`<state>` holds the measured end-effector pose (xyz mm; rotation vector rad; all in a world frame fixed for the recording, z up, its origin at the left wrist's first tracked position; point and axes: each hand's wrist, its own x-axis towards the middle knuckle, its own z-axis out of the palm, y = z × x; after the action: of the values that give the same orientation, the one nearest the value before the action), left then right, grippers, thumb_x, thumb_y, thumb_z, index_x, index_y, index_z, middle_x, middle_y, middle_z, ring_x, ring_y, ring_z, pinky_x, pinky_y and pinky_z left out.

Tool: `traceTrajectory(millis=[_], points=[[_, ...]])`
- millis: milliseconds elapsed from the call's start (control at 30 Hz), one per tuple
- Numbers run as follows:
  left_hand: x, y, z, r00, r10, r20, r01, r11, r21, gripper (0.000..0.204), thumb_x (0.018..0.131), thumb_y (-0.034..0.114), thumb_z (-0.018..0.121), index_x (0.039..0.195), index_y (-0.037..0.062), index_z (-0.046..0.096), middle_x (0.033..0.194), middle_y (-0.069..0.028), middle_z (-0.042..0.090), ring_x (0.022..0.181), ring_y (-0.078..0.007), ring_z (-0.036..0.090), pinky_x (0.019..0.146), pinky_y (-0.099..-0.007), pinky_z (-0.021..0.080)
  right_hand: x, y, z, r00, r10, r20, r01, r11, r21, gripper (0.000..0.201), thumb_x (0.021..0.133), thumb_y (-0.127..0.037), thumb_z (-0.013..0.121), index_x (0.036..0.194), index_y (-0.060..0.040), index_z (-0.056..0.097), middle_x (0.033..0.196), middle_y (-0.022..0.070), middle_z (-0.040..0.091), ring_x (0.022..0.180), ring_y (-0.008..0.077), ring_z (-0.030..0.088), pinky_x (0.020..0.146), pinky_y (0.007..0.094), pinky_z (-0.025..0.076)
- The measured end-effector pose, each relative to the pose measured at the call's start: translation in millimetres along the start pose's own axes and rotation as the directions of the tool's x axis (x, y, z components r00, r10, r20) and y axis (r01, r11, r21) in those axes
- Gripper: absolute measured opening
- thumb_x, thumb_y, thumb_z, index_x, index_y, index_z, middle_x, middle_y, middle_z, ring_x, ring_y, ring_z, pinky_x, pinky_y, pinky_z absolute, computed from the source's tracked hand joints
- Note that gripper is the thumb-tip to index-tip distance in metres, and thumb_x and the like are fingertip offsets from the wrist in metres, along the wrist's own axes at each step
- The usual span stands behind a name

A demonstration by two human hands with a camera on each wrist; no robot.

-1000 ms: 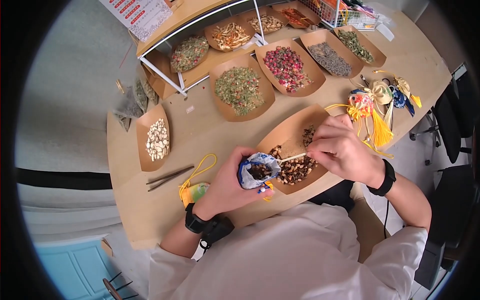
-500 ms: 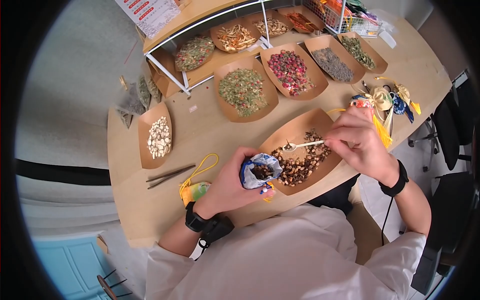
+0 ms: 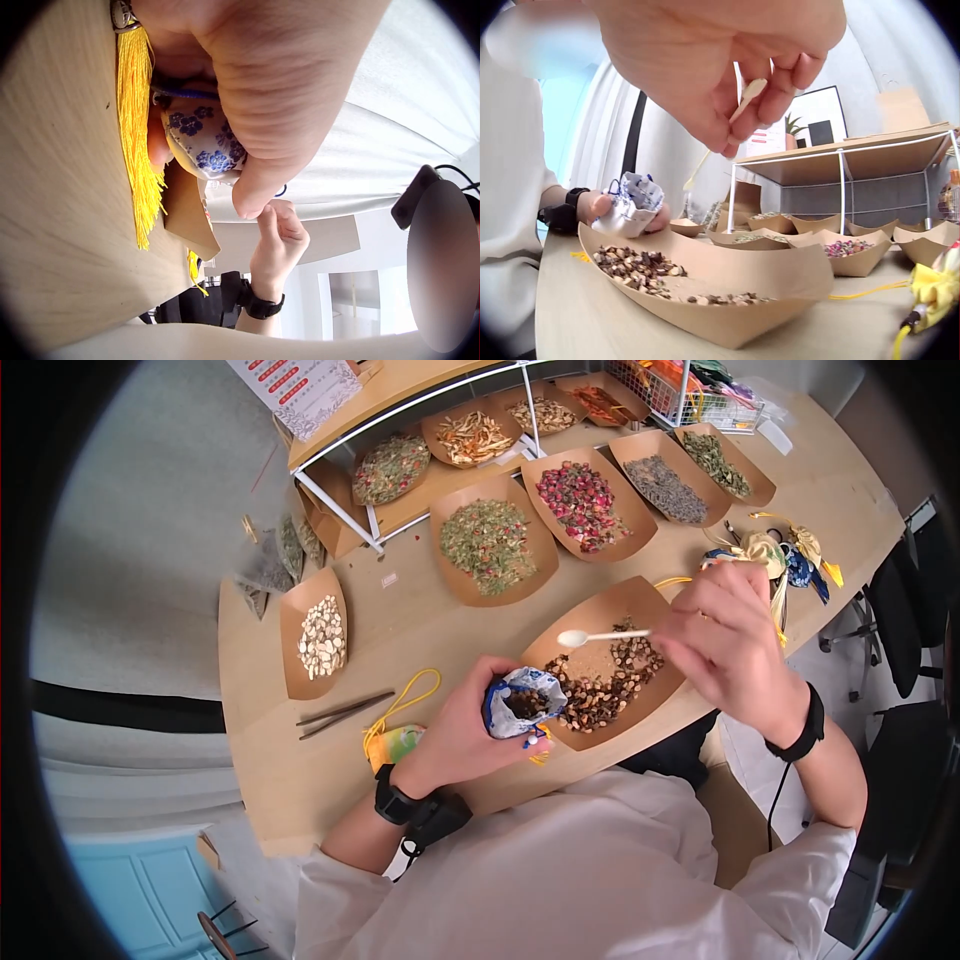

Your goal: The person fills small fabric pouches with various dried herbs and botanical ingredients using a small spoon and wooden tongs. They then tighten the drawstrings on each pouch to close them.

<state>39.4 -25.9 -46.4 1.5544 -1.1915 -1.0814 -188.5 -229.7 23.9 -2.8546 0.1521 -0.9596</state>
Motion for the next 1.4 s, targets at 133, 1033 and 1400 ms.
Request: traceTrajectory(millis=[133,1033,1400], points=[[1.2,-1.1,-0.5,1.0,0.004,0.007,-0.004,1.0,0.01,0.072,0.075,0.026,0.092,0.128,0.004,0.049,0.114,-0.0066,0.062,0.104,-0.0126,0.061,0.094,-0.0307,0.05,-16.2,17.2,19.3,0.992,0.077,0.099,-0.077,0.997,0.003,0.01,0.074,-0.006,0.076,0.081,-0.0082,0.07,0.084,0.0022,0.058,0.088,0.0236,0.056,0.084,0.0379,0.039],[0.7,-0.4,-1.2,1.0,0.017,0.01,-0.017,1.0,-0.002,0.069,0.077,0.024,0.09,0.128,0.0039,0.049,0.115,-0.0062,0.061,0.105,-0.0123,0.06,0.094,-0.0306,0.05,-24.2,17.7,25.0,0.931,0.212,0.299,-0.306,0.897,0.318,0.008,0.079,-0.002,0.077,0.085,-0.0076,0.076,0.083,0.0026,0.064,0.086,0.0208,0.057,0.087,0.0353,0.037],[0.8,1.4,-0.7,1.0,0.015,0.008,-0.015,1.0,-0.006,0.067,0.078,0.023,0.09,0.127,0.0033,0.049,0.113,-0.0055,0.061,0.104,-0.0116,0.059,0.093,-0.03,0.049,-3.1,0.3,8.6,0.962,0.194,0.189,-0.247,0.916,0.316,0.007,0.079,-0.004,0.077,0.085,-0.0076,0.075,0.08,0.0026,0.062,0.084,0.0215,0.057,0.084,0.0358,0.038]])
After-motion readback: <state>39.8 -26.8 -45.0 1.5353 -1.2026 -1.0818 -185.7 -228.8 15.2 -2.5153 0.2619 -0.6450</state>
